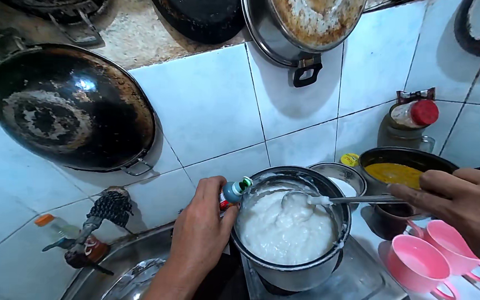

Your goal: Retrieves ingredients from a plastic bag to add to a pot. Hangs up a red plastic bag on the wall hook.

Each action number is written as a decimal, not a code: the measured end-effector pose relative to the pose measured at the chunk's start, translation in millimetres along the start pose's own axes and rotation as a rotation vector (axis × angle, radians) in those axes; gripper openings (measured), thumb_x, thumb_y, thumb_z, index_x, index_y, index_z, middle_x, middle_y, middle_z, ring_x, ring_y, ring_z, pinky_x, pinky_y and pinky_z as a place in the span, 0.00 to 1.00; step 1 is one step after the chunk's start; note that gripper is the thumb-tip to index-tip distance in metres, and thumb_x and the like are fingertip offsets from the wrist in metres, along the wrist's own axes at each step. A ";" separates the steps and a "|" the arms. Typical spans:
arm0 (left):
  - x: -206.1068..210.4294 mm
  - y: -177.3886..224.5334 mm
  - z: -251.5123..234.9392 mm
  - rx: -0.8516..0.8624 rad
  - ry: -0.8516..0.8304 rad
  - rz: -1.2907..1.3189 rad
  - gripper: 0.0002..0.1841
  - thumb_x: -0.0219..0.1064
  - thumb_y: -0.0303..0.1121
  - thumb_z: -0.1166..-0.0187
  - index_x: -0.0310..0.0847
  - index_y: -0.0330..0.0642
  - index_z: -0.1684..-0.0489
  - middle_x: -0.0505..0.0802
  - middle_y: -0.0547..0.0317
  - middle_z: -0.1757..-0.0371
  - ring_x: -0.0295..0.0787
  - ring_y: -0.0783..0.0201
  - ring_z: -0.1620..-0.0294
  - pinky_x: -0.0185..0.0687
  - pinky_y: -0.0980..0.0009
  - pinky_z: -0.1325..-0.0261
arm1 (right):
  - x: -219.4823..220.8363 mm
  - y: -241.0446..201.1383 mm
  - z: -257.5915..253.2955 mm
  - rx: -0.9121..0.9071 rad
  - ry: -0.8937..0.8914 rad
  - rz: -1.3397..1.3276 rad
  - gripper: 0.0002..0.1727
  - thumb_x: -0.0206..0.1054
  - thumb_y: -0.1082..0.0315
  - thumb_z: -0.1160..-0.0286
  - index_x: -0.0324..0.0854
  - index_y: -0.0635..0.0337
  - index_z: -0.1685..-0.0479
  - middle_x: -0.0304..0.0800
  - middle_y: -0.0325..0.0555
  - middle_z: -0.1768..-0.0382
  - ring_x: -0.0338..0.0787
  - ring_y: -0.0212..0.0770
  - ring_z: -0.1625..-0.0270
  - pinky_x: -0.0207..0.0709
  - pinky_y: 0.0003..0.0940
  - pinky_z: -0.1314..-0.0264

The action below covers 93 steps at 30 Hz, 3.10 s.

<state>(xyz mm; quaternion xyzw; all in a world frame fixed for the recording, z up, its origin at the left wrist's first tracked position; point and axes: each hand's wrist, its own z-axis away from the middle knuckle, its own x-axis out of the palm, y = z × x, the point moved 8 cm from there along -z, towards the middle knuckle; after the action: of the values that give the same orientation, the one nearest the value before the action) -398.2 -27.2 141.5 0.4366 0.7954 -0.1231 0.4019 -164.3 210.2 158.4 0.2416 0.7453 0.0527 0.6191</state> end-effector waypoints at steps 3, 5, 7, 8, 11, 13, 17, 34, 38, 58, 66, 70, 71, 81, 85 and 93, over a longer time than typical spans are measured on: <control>0.2 5.2 -2.3 0.049 0.024 -0.047 0.22 0.70 0.41 0.30 0.79 0.45 0.38 0.87 0.55 0.51 0.89 0.56 0.65 0.85 0.53 0.70 | 3.8 1.5 0.5 -0.012 0.007 0.007 0.25 0.70 0.78 0.29 0.90 0.47 0.33 0.90 0.50 0.59 0.90 0.55 0.60 0.80 0.50 0.58; 0.7 7.6 -4.6 0.073 0.032 -0.073 0.22 0.70 0.41 0.31 0.80 0.44 0.39 0.87 0.55 0.51 0.89 0.56 0.65 0.85 0.53 0.70 | 5.6 2.2 0.8 -0.019 0.005 0.007 0.26 0.71 0.79 0.31 0.89 0.47 0.33 0.90 0.50 0.60 0.89 0.55 0.60 0.79 0.51 0.58; 1.4 8.8 -7.2 0.086 0.024 -0.087 0.22 0.70 0.40 0.31 0.80 0.44 0.38 0.87 0.55 0.51 0.89 0.55 0.64 0.86 0.52 0.70 | 6.9 3.1 1.3 -0.027 0.027 0.018 0.26 0.72 0.79 0.32 0.90 0.47 0.34 0.89 0.49 0.60 0.89 0.54 0.61 0.79 0.50 0.60; 1.4 9.4 -8.6 0.087 0.016 -0.093 0.22 0.71 0.40 0.31 0.80 0.44 0.38 0.87 0.55 0.51 0.90 0.54 0.63 0.86 0.52 0.69 | 6.8 3.2 1.6 -0.033 0.045 0.025 0.26 0.73 0.79 0.34 0.90 0.47 0.35 0.89 0.49 0.61 0.89 0.53 0.62 0.79 0.49 0.60; 1.8 12.2 -12.1 0.106 0.008 -0.104 0.22 0.72 0.37 0.32 0.81 0.42 0.39 0.88 0.51 0.49 0.90 0.50 0.63 0.86 0.49 0.69 | 5.0 2.7 2.1 -0.043 0.083 0.032 0.25 0.74 0.80 0.35 0.91 0.47 0.37 0.89 0.48 0.61 0.89 0.53 0.63 0.78 0.49 0.62; 2.5 13.1 -13.4 0.111 0.003 -0.112 0.22 0.72 0.37 0.32 0.81 0.43 0.39 0.88 0.52 0.48 0.91 0.51 0.61 0.86 0.49 0.67 | 5.5 3.0 2.3 -0.050 0.089 0.035 0.25 0.73 0.79 0.35 0.91 0.47 0.37 0.89 0.48 0.62 0.89 0.52 0.64 0.78 0.48 0.63; 4.0 16.0 -14.6 0.141 0.010 -0.116 0.21 0.73 0.37 0.31 0.82 0.45 0.38 0.88 0.54 0.48 0.91 0.52 0.59 0.87 0.50 0.66 | 6.3 3.2 2.7 -0.071 0.133 0.029 0.25 0.73 0.80 0.35 0.92 0.48 0.38 0.88 0.47 0.65 0.88 0.52 0.66 0.77 0.48 0.65; 9.2 19.3 -14.2 0.146 -0.007 -0.090 0.21 0.73 0.37 0.31 0.82 0.45 0.38 0.88 0.55 0.48 0.91 0.54 0.62 0.87 0.52 0.66 | 6.7 2.1 3.5 -0.081 0.165 0.046 0.24 0.74 0.80 0.37 0.93 0.48 0.40 0.87 0.46 0.67 0.87 0.50 0.69 0.76 0.46 0.68; 13.9 8.9 -10.7 -0.054 -0.072 0.073 0.23 0.75 0.42 0.28 0.79 0.48 0.36 0.88 0.58 0.52 0.87 0.60 0.66 0.85 0.54 0.66 | 6.3 2.1 3.5 -0.081 0.167 0.037 0.24 0.74 0.80 0.36 0.93 0.49 0.40 0.88 0.47 0.66 0.88 0.51 0.67 0.77 0.46 0.66; -52.2 -23.6 80.6 -0.481 -0.041 0.743 0.30 0.71 0.42 0.29 0.68 0.37 0.30 0.91 0.58 0.48 0.92 0.66 0.57 0.91 0.68 0.58 | 13.0 -16.5 -31.0 -0.072 0.009 0.157 0.22 0.79 0.73 0.36 0.93 0.43 0.42 0.92 0.46 0.59 0.92 0.51 0.61 0.79 0.48 0.63; -56.1 -33.8 132.2 -0.501 -0.095 0.840 0.26 0.69 0.34 0.24 0.65 0.32 0.31 0.91 0.55 0.48 0.91 0.66 0.58 0.89 0.68 0.59 | 6.9 -22.3 -43.7 -0.033 -0.136 0.155 0.23 0.74 0.60 0.27 0.88 0.38 0.29 0.93 0.47 0.50 0.91 0.55 0.46 0.78 0.56 0.42; -50.8 -27.1 150.8 -0.479 -0.104 0.856 0.26 0.69 0.34 0.22 0.66 0.31 0.30 0.91 0.55 0.48 0.89 0.68 0.59 0.87 0.68 0.59 | -39.5 -59.6 -36.0 -0.167 0.243 -0.102 0.19 0.74 0.72 0.30 0.91 0.55 0.39 0.92 0.60 0.46 0.90 0.67 0.43 0.81 0.67 0.44; -48.7 -23.3 155.2 -0.474 -0.093 0.892 0.26 0.69 0.33 0.23 0.66 0.30 0.30 0.91 0.55 0.49 0.89 0.68 0.60 0.87 0.68 0.60 | -52.0 -77.5 -28.8 -0.248 0.315 -0.234 0.19 0.67 0.73 0.26 0.89 0.57 0.36 0.91 0.62 0.45 0.91 0.68 0.46 0.83 0.67 0.51; -22.9 13.1 200.6 -0.376 -0.105 1.017 0.24 0.66 0.24 0.29 0.69 0.20 0.35 0.91 0.42 0.52 0.90 0.60 0.52 0.87 0.61 0.46 | -8.3 -289.8 -55.2 -0.366 -0.364 -1.828 0.31 0.39 0.51 0.08 0.74 0.58 0.18 0.92 0.39 0.40 0.89 0.32 0.43 0.81 0.33 0.38; -36.2 6.5 213.7 -0.474 -0.150 0.587 0.25 0.73 0.31 0.36 0.81 0.17 0.44 0.93 0.33 0.58 0.94 0.43 0.56 0.87 0.47 0.48 | -21.5 -343.5 -42.8 -0.547 -0.517 -1.642 0.33 0.41 0.48 0.08 0.63 0.51 0.09 0.91 0.40 0.39 0.87 0.33 0.37 0.77 0.37 0.29; -64.9 2.3 229.3 -0.453 -0.102 0.349 0.24 0.76 0.42 0.33 0.89 0.24 0.55 0.95 0.35 0.60 0.95 0.40 0.56 0.88 0.42 0.54 | -27.7 -358.2 -30.6 -0.595 -0.199 -1.305 0.32 0.42 0.50 0.06 0.61 0.50 0.07 0.88 0.42 0.30 0.86 0.40 0.30 0.76 0.49 0.24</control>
<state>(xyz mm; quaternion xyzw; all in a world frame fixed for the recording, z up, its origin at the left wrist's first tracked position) -255.2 -189.9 42.0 0.4593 0.6943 0.1070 0.5437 -295.7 -109.3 54.9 -0.4276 0.6320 -0.1491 0.6289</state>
